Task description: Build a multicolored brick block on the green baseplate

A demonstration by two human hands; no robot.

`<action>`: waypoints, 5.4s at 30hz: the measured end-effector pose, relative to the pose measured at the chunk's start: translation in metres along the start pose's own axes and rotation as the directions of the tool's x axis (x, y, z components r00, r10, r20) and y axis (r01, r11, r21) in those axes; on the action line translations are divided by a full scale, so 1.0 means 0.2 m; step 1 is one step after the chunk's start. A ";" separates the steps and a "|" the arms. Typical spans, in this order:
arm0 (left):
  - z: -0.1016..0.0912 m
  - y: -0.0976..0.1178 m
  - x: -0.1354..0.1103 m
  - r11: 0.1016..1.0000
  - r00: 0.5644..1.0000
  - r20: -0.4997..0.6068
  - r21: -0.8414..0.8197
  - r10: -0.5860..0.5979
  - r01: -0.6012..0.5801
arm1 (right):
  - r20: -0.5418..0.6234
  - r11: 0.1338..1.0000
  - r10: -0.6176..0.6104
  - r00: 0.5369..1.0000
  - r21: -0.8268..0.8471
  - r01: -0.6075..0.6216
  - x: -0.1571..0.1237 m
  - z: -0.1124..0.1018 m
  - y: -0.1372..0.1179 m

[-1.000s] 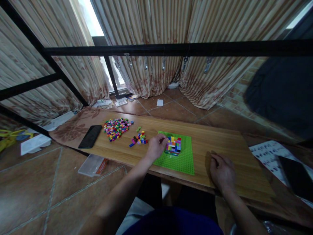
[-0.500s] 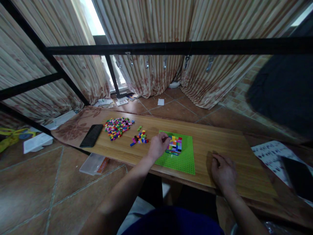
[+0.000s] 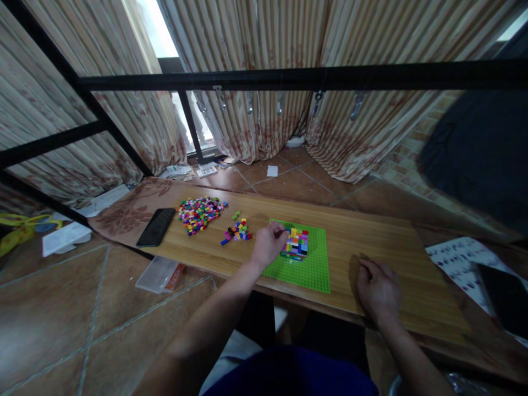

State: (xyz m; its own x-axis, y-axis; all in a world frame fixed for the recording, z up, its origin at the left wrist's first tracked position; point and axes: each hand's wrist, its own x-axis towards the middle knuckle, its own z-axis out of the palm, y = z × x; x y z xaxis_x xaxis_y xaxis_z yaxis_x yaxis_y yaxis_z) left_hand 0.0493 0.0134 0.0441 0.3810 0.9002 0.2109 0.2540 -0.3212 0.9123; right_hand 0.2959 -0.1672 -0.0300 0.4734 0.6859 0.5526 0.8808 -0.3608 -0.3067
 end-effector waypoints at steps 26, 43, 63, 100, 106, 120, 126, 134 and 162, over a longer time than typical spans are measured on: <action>-0.10 -0.05 -0.11 0.997 0.998 -0.056 0.074 -0.019 0.023 | 0.018 0.999 -0.039 0.999 0.037 0.038 0.01 -0.01 -0.01; -0.50 -0.27 -0.23 0.917 0.938 -0.286 0.285 -0.195 0.278 | 0.028 0.998 -0.048 0.998 -0.030 0.049 0.00 0.00 0.03; -0.45 -0.27 -0.16 0.873 0.950 -0.290 0.425 -0.117 0.237 | 0.043 0.999 -0.039 0.998 -0.035 0.041 0.01 -0.01 0.02; -0.05 0.14 -0.11 0.629 0.842 0.229 -0.576 -0.489 0.522 | 0.008 1.000 -0.013 1.000 0.023 0.013 0.00 0.00 0.01; -0.05 0.13 -0.08 0.658 0.841 0.231 -0.536 -0.489 0.530 | 0.004 1.000 -0.020 1.000 0.018 0.020 0.01 -0.01 -0.01; 0.00 0.08 -0.09 0.931 0.951 0.029 -0.198 -0.307 0.307 | 0.006 0.999 -0.005 1.000 0.033 0.005 0.00 0.01 0.01; 0.01 0.11 -0.09 0.978 0.977 -0.099 0.077 -0.189 0.196 | 0.016 1.000 -0.006 1.000 0.014 0.006 0.00 0.01 0.01; 0.04 0.12 -0.12 0.974 0.976 -0.140 0.133 -0.165 0.184 | 0.017 1.000 -0.025 1.000 -0.011 0.025 0.00 0.00 0.01; -0.02 0.08 -0.22 0.948 0.982 -0.145 0.278 -0.117 0.154 | 0.003 0.999 -0.026 1.000 0.031 0.026 0.00 0.01 0.01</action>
State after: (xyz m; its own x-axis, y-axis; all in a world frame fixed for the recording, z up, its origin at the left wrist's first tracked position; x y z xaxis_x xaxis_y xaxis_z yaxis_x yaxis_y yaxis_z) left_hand 0.0324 -0.0291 0.0509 0.2156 0.9647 0.1513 0.5464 -0.2476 0.8001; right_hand 0.2982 -0.1670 -0.0329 0.4499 0.6974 0.5579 0.8922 -0.3230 -0.3158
